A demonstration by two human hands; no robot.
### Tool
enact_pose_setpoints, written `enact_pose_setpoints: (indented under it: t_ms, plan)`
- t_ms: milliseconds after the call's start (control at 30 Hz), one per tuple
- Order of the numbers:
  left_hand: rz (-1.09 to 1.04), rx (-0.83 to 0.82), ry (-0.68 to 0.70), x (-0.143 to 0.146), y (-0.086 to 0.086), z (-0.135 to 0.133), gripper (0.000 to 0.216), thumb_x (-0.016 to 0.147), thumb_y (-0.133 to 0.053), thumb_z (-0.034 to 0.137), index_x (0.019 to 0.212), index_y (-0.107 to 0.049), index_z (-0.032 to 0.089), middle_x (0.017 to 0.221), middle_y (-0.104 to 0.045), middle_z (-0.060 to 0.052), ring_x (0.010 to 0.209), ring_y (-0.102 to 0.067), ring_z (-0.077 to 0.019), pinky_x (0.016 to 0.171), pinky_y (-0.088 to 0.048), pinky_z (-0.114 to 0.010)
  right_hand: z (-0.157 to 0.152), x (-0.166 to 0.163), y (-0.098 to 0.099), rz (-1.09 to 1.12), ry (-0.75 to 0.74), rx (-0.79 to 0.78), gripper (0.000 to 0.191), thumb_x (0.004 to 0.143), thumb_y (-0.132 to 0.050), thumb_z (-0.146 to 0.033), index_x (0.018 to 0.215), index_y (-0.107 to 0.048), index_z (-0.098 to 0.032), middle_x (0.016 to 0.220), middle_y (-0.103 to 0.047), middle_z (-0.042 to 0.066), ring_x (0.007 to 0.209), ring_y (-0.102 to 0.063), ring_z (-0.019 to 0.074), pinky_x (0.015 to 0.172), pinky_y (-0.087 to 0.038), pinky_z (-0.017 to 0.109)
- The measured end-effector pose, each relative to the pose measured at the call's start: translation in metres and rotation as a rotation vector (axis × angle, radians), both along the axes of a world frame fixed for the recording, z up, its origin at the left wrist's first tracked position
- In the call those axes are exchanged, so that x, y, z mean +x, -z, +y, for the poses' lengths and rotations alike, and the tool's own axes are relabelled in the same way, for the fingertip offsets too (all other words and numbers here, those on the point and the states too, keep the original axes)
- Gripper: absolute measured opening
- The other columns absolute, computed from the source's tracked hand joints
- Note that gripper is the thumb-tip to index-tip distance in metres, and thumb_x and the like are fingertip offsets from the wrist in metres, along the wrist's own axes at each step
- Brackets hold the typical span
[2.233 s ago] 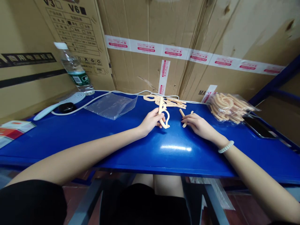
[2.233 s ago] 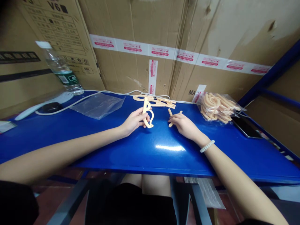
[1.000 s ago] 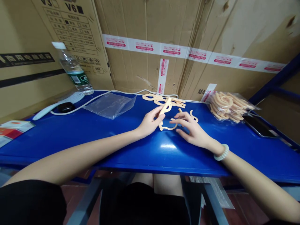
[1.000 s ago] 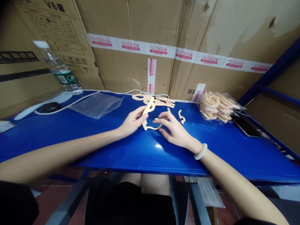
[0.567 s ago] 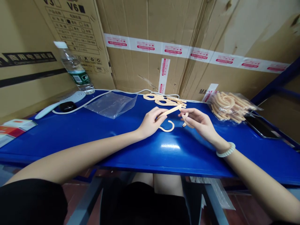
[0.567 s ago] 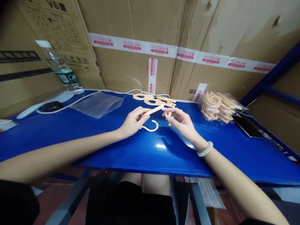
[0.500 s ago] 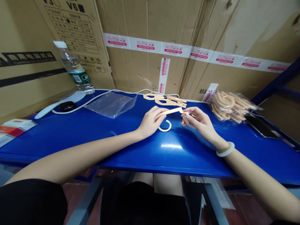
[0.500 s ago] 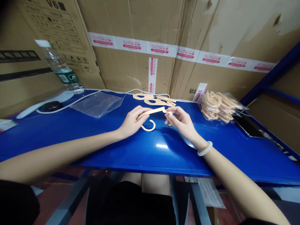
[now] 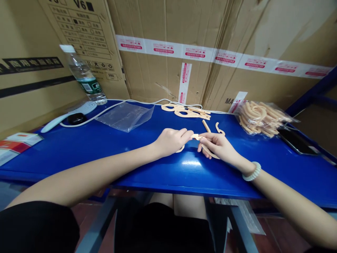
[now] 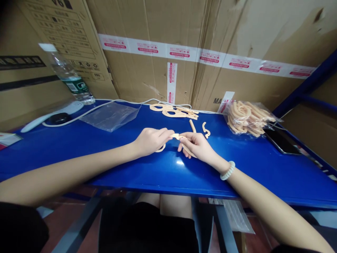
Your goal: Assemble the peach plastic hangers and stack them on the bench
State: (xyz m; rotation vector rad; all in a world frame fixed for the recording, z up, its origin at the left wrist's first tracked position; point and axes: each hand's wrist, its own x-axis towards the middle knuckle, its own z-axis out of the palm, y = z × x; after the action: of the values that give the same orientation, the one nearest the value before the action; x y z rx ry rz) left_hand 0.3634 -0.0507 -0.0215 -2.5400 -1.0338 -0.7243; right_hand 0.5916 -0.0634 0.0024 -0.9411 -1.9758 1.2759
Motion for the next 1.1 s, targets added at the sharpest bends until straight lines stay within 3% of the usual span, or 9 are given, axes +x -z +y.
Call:
enact_pose_setpoints:
  t_ms: [167, 267, 367, 467, 633, 767, 867, 1033, 1100]
  plan:
    - [0.102, 0.023, 0.043, 0.003, -0.007, -0.003, 0.033, 0.103, -0.036, 0.024, 0.091, -0.065, 0.015, 0.071, -0.064, -0.007, 0.054, -0.058, -0.0163, 0.047, -0.018, -0.03, -0.004, -0.004, -0.001, 0.001, -0.017, -0.092, 0.045, 0.094, -0.062, -0.059, 0.093, -0.065, -0.014, 0.064, -0.071, 0.003, 0.038, -0.055, 0.0109, 0.037, -0.043, 0.022]
    - [0.119, 0.013, 0.046, 0.003, -0.009, -0.004, 0.031, 0.102, -0.036, 0.022, 0.088, -0.063, 0.015, 0.068, -0.062, -0.007, 0.052, -0.057, -0.0169, 0.046, -0.017, -0.03, -0.006, -0.006, -0.001, -0.038, 0.009, -0.03, 0.045, 0.096, -0.06, -0.058, 0.083, -0.065, -0.015, 0.054, -0.066, 0.001, 0.035, -0.053, 0.0108, 0.036, -0.041, 0.021]
    - [0.114, -0.012, 0.041, 0.004, -0.01, -0.004, 0.031, 0.102, -0.035, 0.022, 0.085, -0.061, 0.015, 0.065, -0.06, -0.007, 0.052, -0.057, -0.0169, 0.046, -0.018, -0.029, -0.008, -0.005, 0.0, -0.108, 0.044, 0.077, 0.049, 0.099, -0.055, -0.057, 0.073, -0.064, -0.017, 0.046, -0.06, 0.0, 0.034, -0.052, 0.0111, 0.038, -0.041, 0.021]
    - [0.093, -0.045, 0.045, 0.004, -0.01, -0.004, 0.034, 0.104, -0.034, 0.026, 0.084, -0.061, 0.015, 0.064, -0.061, -0.008, 0.052, -0.058, -0.0178, 0.047, -0.02, -0.028, -0.008, -0.003, 0.003, -0.144, 0.079, 0.184, 0.046, 0.101, -0.054, -0.056, 0.078, -0.067, -0.017, 0.053, -0.064, 0.001, 0.035, -0.053, 0.0116, 0.039, -0.041, 0.023]
    - [0.008, -0.199, -0.044, 0.005, -0.008, -0.003, 0.037, 0.106, -0.039, 0.037, 0.091, -0.064, 0.015, 0.062, -0.064, -0.009, 0.052, -0.059, -0.0209, 0.051, -0.027, -0.025, -0.013, -0.002, 0.003, -0.291, 0.076, 0.636, 0.037, 0.102, -0.052, -0.046, 0.087, -0.071, -0.018, 0.062, -0.068, 0.003, 0.046, -0.058, 0.0136, 0.051, -0.046, 0.026]
    - [-0.238, -0.323, -0.089, 0.0, -0.009, 0.001, 0.035, 0.106, -0.04, 0.038, 0.097, -0.067, 0.018, 0.069, -0.068, -0.006, 0.059, -0.062, -0.0197, 0.056, -0.031, -0.025, -0.01, 0.005, -0.009, -0.194, 0.236, 0.578, 0.033, 0.103, -0.053, -0.046, 0.093, -0.071, -0.019, 0.063, -0.067, 0.0, 0.048, -0.058, 0.0138, 0.053, -0.049, 0.027]
    - [-0.538, -0.488, -0.049, -0.004, -0.013, 0.005, 0.036, 0.104, -0.044, 0.04, 0.088, -0.069, 0.02, 0.066, -0.065, -0.001, 0.06, -0.06, -0.0166, 0.059, -0.035, -0.025, 0.005, 0.025, -0.023, -0.079, 0.38, 0.535, 0.032, 0.098, -0.061, -0.049, 0.093, -0.072, -0.019, 0.072, -0.071, 0.003, 0.056, -0.063, 0.0173, 0.056, -0.051, 0.03]
    - [-1.06, -1.022, -0.028, -0.005, -0.018, 0.013, 0.036, 0.098, -0.055, 0.046, 0.083, -0.067, 0.016, 0.046, -0.042, 0.006, 0.038, -0.038, -0.0094, 0.043, -0.027, -0.022, 0.039, 0.068, -0.031, -0.167, 0.387, 0.843, 0.022, 0.093, -0.068, -0.042, 0.089, -0.078, -0.022, 0.094, -0.073, 0.009, 0.089, -0.069, 0.0264, 0.081, -0.056, 0.04]
    - [-1.203, -1.154, -0.044, -0.005, -0.02, 0.015, 0.031, 0.097, -0.06, 0.042, 0.084, -0.067, 0.014, 0.045, -0.043, 0.006, 0.037, -0.038, -0.008, 0.042, -0.028, -0.02, 0.048, 0.078, -0.025, -0.275, 0.319, 0.929, 0.02, 0.095, -0.064, -0.035, 0.091, -0.08, -0.023, 0.097, -0.072, 0.009, 0.088, -0.069, 0.0249, 0.08, -0.057, 0.04]
